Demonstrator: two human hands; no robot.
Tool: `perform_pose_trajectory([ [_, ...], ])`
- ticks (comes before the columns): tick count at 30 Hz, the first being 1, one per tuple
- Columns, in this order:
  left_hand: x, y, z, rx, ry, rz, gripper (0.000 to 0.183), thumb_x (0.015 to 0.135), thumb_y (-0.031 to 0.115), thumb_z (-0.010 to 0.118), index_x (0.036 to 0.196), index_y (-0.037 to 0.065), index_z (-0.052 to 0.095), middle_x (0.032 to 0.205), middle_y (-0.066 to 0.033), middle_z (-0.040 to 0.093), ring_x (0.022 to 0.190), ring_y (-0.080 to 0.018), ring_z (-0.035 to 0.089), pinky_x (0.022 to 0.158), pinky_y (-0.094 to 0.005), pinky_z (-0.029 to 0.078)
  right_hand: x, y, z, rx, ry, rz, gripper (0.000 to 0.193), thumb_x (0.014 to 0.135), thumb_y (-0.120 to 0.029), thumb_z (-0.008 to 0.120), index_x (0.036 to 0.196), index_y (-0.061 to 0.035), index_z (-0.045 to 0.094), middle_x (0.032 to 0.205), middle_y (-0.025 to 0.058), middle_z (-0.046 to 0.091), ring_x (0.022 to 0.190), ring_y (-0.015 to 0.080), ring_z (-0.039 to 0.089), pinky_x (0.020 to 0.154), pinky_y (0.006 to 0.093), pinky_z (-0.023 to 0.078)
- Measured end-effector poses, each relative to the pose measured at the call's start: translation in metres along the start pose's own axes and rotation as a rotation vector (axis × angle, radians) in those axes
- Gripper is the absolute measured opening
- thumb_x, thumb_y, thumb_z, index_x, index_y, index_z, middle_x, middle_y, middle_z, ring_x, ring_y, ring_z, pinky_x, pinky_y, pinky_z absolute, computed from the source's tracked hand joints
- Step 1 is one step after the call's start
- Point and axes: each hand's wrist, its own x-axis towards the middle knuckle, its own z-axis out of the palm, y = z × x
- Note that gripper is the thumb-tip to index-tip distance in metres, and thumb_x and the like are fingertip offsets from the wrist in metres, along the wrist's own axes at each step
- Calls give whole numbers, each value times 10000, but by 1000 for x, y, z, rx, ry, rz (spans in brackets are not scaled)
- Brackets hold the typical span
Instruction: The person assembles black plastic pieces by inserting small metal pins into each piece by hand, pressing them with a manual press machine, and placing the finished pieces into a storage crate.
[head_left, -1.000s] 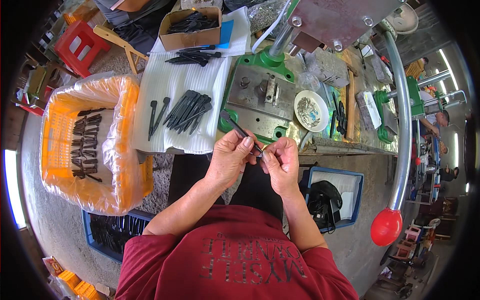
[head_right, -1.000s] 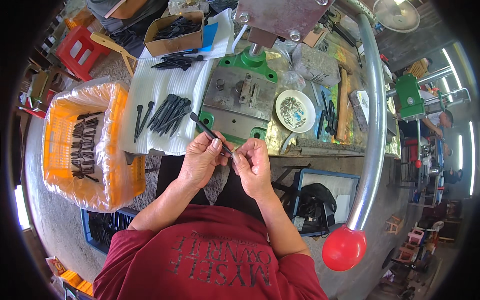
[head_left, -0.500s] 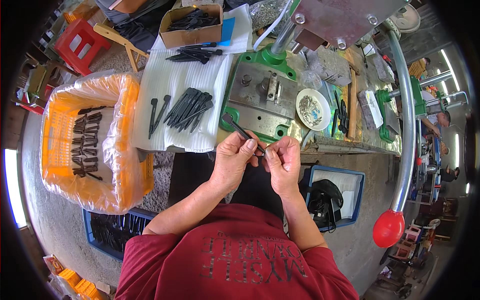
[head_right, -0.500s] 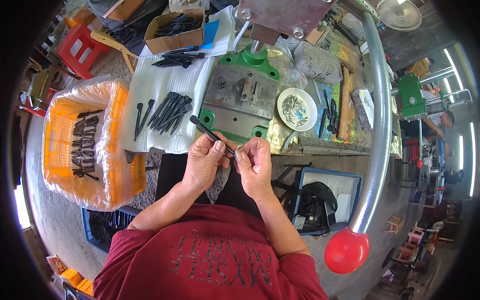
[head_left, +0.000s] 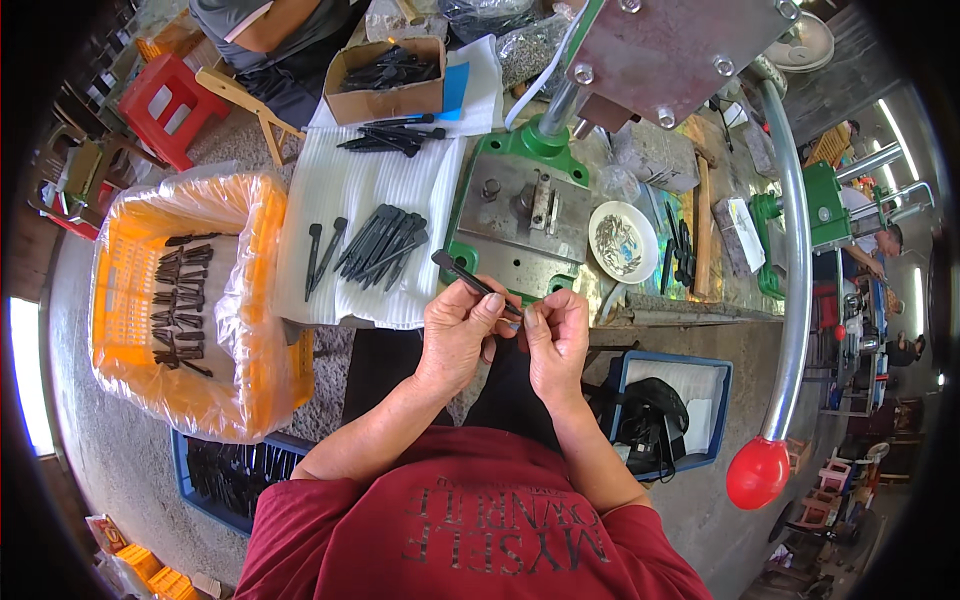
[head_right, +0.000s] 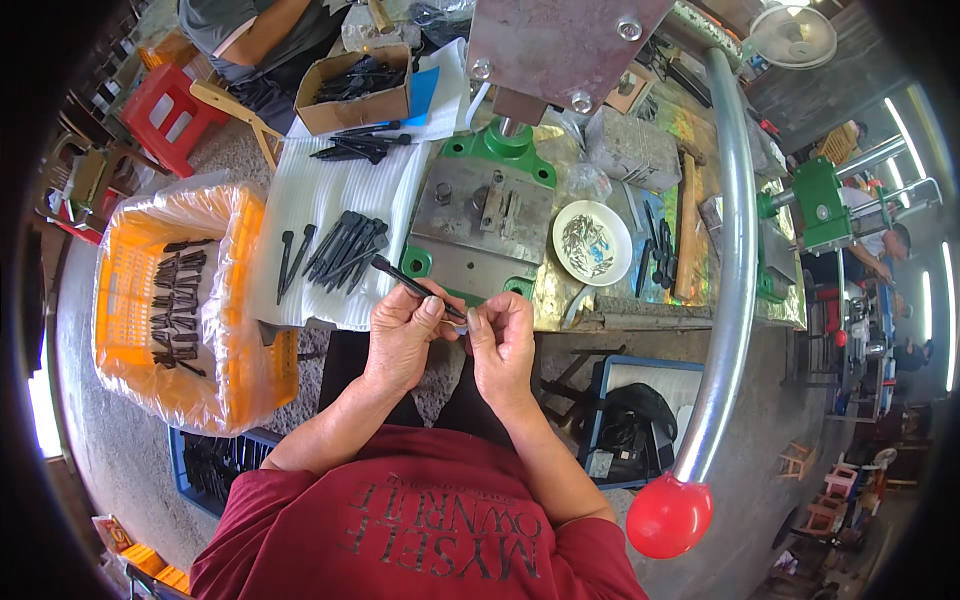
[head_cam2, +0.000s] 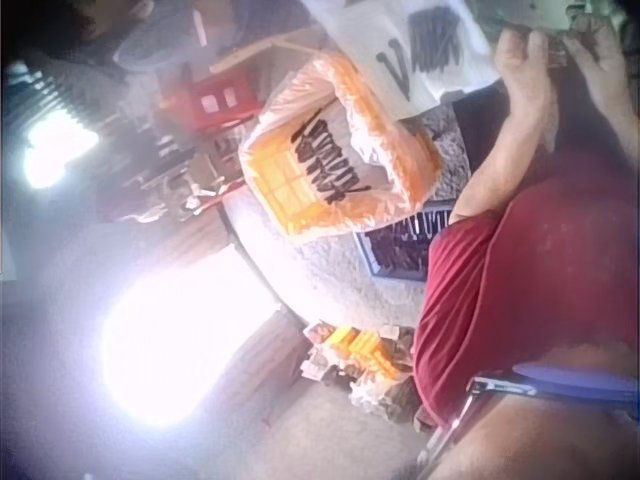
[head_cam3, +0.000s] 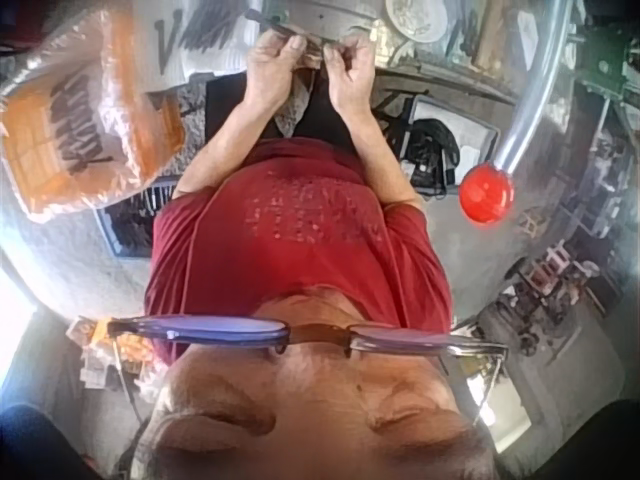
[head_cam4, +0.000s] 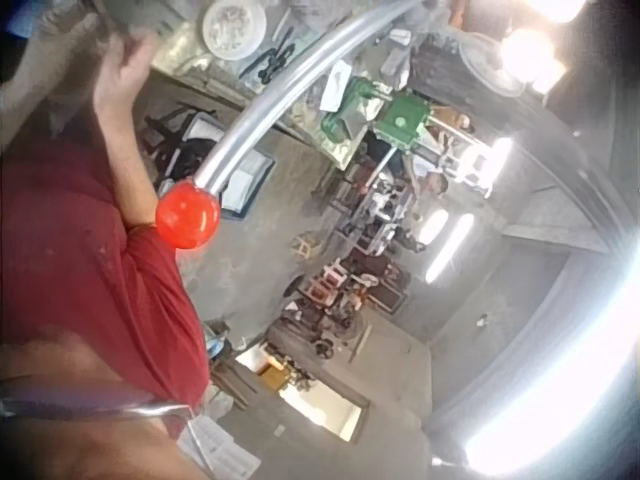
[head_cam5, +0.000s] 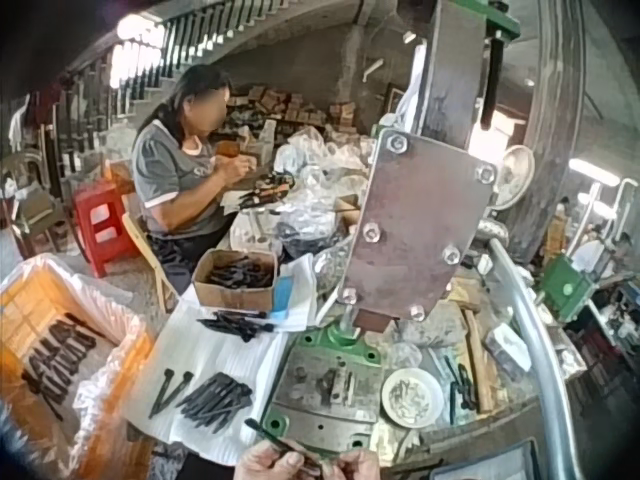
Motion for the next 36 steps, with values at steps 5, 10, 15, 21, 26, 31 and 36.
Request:
perform_pose_trajectory([
  [5, 22, 17, 5, 164, 11, 83, 59, 823, 52, 488, 861, 19, 519, 791, -66, 586, 667, -122, 571, 546, -216, 472, -3, 0, -5, 6, -17, -20, 125, 850, -91, 459, 934, -65, 371, 674, 11, 421, 521, 65, 397, 439, 181, 332],
  [10, 74, 35, 8, 528, -29, 182, 65, 813, 31, 489, 850, 5, 535, 763, -46, 580, 668, -92, 550, 542, -204, 459, -6, 4, -17, 20, -8, -28, 111, 854, -109, 453, 914, -66, 369, 643, 47, 452, 475, 86, 396, 425, 183, 330],
  [15, 114, 37, 12, 672, -57, 322, 60, 800, 31, 515, 838, 12, 557, 710, -6, 566, 634, -65, 525, 528, -196, 450, -10, 2, -26, -9, 8, -15, 104, 852, -104, 453, 906, -67, 372, 641, 53, 453, 473, 90, 399, 423, 186, 330],
  [21, 122, 38, 21, 837, -60, 310, 63, 797, 44, 525, 840, 23, 566, 697, 2, 566, 652, -57, 529, 527, -202, 464, -16, 9, -41, -36, 41, 9, 104, 846, -106, 465, 894, -69, 379, 643, 54, 454, 476, 91, 403, 419, 191, 334],
  [26, 120, 38, 22, 859, -60, 311, 68, 792, 46, 531, 844, 22, 568, 700, -6, 573, 653, -59, 536, 527, -205, 471, -19, 9, -43, -36, 57, 20, 104, 844, -103, 468, 891, -69, 382, 647, 50, 456, 481, 91, 406, 417, 190, 337],
  [31, 121, 39, 23, 885, -47, 308, 71, 791, 44, 529, 845, 18, 568, 701, -15, 579, 650, -61, 539, 530, -209, 475, -20, 8, -42, -22, 81, 68, 82, 844, -67, 448, 896, -55, 386, 622, 11, 427, 505, 68, 400, 438, 189, 335],
  [36, 124, 37, 23, 988, -80, 363, 64, 782, 55, 542, 832, 25, 569, 695, -37, 584, 632, -67, 541, 531, -229, 470, -18, 7, -44, -29, 85, 59, 80, 842, -68, 450, 893, -55, 389, 628, 13, 433, 504, 68, 401, 438, 190, 336],
])
